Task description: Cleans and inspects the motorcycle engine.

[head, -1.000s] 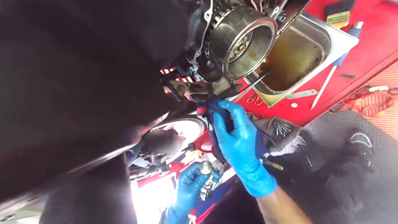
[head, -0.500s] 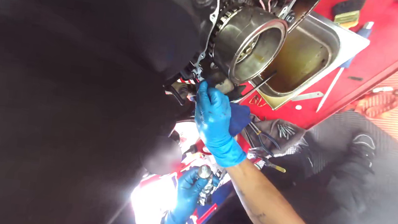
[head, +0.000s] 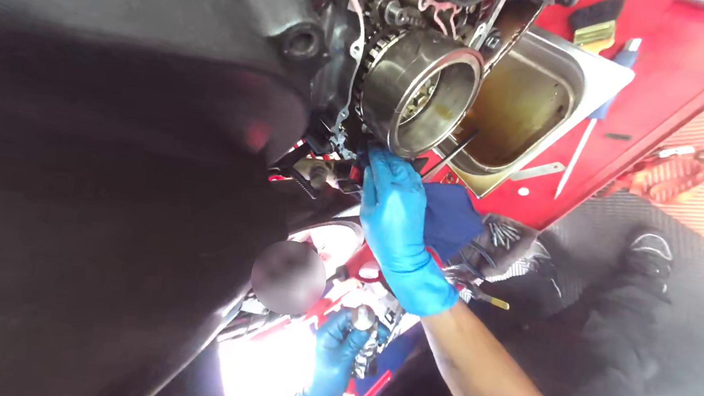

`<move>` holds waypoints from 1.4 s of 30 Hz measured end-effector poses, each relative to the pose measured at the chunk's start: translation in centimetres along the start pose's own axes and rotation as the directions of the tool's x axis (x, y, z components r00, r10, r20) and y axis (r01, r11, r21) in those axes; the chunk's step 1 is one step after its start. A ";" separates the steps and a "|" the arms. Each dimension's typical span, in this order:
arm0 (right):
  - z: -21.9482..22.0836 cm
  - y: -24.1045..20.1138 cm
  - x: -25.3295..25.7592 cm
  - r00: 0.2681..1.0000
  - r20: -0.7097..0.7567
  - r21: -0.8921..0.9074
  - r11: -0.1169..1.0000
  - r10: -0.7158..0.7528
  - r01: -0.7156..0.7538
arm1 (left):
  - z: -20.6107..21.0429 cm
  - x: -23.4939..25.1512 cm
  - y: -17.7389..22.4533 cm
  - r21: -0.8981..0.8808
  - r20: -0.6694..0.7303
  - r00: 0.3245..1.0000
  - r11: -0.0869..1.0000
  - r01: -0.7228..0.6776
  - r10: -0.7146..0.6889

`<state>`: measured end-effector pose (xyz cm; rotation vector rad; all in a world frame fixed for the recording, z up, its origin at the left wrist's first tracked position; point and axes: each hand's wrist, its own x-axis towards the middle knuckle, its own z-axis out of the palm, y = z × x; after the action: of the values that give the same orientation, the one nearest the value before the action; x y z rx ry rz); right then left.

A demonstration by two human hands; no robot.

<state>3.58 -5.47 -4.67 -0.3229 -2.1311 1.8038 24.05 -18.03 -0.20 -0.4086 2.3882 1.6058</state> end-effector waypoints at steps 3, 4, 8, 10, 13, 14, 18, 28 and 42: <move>-0.1 -0.3 0.6 0.988 0.149 0.072 0.996 0.037 -0.049 | 0.1 -0.4 0.0 -0.016 -0.011 1.000 1.000 0.018 -0.018; -0.1 -0.3 0.8 0.989 0.141 0.107 0.992 0.052 -0.067 | 0.1 -0.4 0.0 -0.019 -0.010 1.000 1.000 0.022 -0.023; 0.0 -0.5 1.5 0.990 0.094 0.231 0.965 0.107 -0.127 | 0.3 -0.8 0.2 -0.013 0.009 1.000 1.000 0.012 -0.012; 0.2 -0.4 1.4 0.993 0.068 0.257 0.959 0.101 -0.115 | 0.4 -1.0 0.3 -0.014 0.007 1.000 1.000 -0.003 0.004; 0.6 -0.1 1.0 0.997 -0.007 0.327 0.943 0.074 -0.068 | 0.3 -1.4 0.3 -0.032 -0.006 1.000 0.999 -0.016 0.015; 0.6 0.0 0.9 0.997 -0.025 0.353 0.934 0.068 -0.055 | 0.4 -1.6 0.4 -0.030 -0.022 1.000 0.999 -0.018 0.017; 0.8 0.5 0.5 0.997 -0.062 0.415 0.910 0.037 -0.008 | 0.6 -2.3 0.3 -0.052 -0.055 0.998 0.999 -0.017 0.014; 1.5 -0.3 -1.2 0.984 -0.168 0.286 0.952 -0.063 0.110 | 0.2 -3.0 -0.2 -0.050 -0.036 0.998 0.998 0.043 -0.045; 2.8 -3.6 -3.4 0.983 -0.118 0.093 0.984 -0.144 0.155 | -0.8 -3.0 -0.6 -0.014 -0.072 0.997 1.000 0.006 -0.007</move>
<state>5.72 -9.95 -1.85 -0.2262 -1.9269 1.7584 27.09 -18.74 0.63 -0.4841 2.4269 1.6320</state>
